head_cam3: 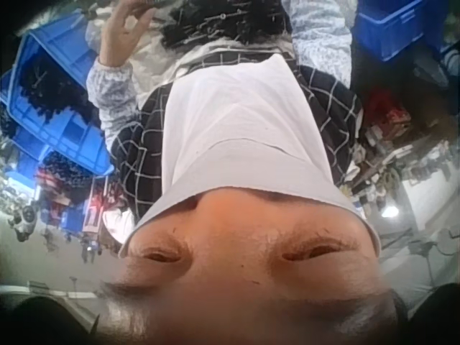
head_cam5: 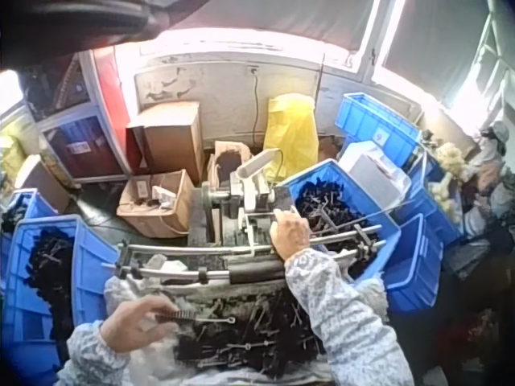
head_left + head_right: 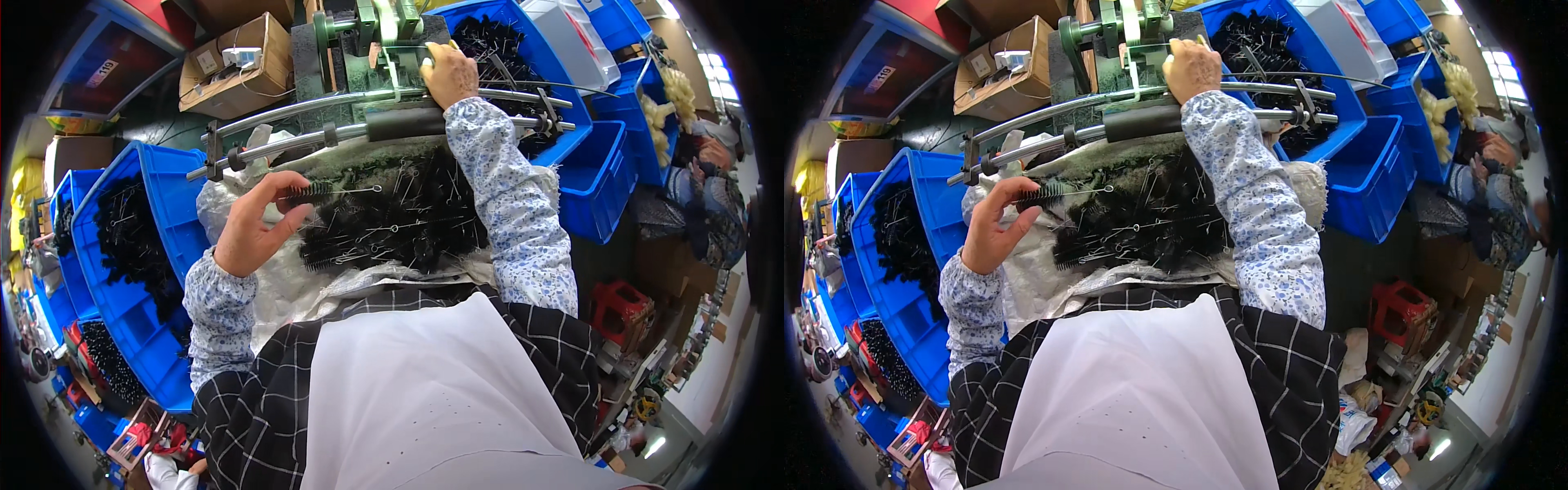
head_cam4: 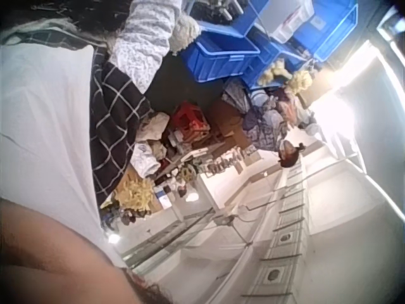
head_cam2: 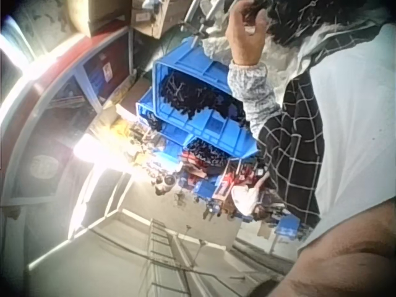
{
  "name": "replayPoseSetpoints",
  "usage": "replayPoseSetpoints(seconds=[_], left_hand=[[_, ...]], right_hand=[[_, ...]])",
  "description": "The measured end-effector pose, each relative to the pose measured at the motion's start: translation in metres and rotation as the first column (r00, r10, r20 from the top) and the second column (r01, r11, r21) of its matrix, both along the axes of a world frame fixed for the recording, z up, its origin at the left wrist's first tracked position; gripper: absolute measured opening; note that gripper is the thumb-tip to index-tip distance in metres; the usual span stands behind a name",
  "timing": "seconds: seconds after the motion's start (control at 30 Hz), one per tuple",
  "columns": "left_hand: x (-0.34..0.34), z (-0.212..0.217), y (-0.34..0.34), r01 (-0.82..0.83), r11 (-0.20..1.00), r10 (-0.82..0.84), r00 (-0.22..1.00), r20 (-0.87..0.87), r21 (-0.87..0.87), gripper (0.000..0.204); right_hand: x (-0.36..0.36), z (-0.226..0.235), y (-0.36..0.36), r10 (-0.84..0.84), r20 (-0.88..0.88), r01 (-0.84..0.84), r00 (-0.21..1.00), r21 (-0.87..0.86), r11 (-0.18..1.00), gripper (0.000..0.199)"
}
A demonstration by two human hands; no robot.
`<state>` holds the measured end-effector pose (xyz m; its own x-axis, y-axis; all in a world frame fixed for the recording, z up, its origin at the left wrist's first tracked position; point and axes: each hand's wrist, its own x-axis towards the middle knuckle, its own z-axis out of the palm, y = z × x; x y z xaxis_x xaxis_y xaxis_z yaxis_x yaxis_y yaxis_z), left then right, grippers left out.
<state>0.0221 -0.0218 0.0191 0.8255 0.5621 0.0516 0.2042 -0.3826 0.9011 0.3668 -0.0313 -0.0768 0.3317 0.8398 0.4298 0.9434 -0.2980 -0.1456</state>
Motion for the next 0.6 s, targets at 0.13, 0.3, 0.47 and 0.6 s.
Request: replayPoseSetpoints(seconds=[0.13,0.3,0.47,0.6], left_hand=[[0.005,0.001,-0.001,0.019,1.0,-0.019,1.0,0.004,0.007,0.03],[0.007,-0.001,0.002,0.003,0.999,-0.004,1.0,0.023,0.053,0.028],[-0.004,-0.007,0.005,-0.092,0.996,0.093,0.993,0.071,-0.02,0.027],[0.005,-0.013,0.006,-0.081,0.997,0.082,0.993,0.08,-0.015,0.023]], right_hand=[[-0.03,0.003,0.017,0.001,-0.008,-0.001,1.0,-0.033,0.999,0.016],[-0.026,0.009,0.012,-0.006,0.044,0.011,0.999,-0.105,0.994,0.019],[0.026,0.001,-0.01,-0.019,0.015,0.021,1.0,-0.106,0.994,0.03],[0.061,0.003,-0.007,0.015,-0.078,-0.022,0.997,-0.09,0.996,0.025]])
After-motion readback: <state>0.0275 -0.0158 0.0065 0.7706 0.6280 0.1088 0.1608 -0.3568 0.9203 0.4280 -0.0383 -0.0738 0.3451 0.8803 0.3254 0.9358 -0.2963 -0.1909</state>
